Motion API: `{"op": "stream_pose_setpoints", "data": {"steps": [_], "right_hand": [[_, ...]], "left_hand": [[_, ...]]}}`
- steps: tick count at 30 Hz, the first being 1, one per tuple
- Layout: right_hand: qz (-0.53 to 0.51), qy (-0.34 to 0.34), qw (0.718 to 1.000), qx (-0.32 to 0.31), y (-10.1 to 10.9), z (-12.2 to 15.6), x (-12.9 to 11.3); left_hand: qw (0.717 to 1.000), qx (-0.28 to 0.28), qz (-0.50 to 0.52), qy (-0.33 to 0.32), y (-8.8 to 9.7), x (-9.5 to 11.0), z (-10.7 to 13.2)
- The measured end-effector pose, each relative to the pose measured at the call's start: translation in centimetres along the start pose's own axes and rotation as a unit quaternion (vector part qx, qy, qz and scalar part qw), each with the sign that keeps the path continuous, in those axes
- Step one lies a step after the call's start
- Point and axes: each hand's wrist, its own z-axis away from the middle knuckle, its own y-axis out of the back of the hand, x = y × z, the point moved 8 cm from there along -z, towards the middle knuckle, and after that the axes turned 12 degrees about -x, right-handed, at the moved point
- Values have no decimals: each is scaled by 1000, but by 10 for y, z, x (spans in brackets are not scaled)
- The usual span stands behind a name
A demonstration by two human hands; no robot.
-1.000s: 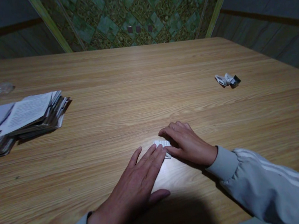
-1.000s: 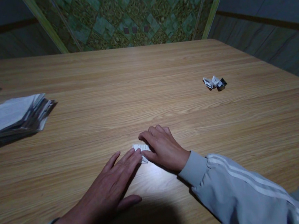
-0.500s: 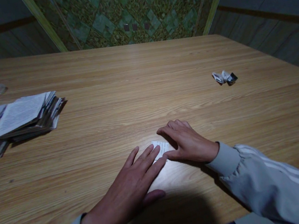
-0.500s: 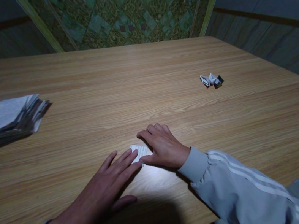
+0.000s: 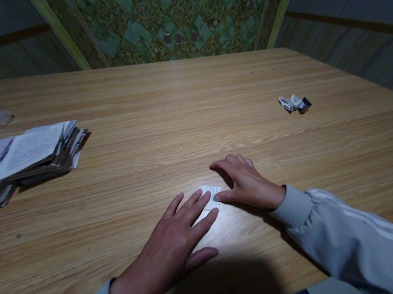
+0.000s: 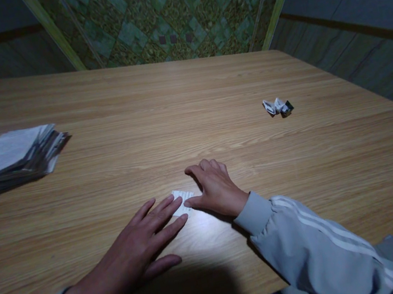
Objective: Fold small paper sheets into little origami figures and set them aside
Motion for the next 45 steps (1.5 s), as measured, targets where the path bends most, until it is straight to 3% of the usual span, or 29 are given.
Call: {"op": "stream_pose_setpoints", "data": {"steps": [10, 15, 19, 22, 34, 45], "right_hand": [[-16, -38, 999, 34, 8, -5, 17], [-11, 55, 998, 29, 7, -4, -3], [79, 142, 985, 52, 9, 3, -27], [147, 168, 973, 62, 8, 9, -39], [195, 152, 968, 33, 14, 16, -41], [121, 135, 983, 6, 16, 12, -24]], "left_hand": [[1000, -9, -15, -3, 3, -1, -2], [999, 19, -31, 17, 13, -2, -5], [999, 14, -33, 14, 13, 0, -11], [1000, 11, -22, 10, 14, -1, -13], [999, -41, 5, -34, 19, -1, -29], [999, -10, -25, -25, 21, 5, -28]]}}
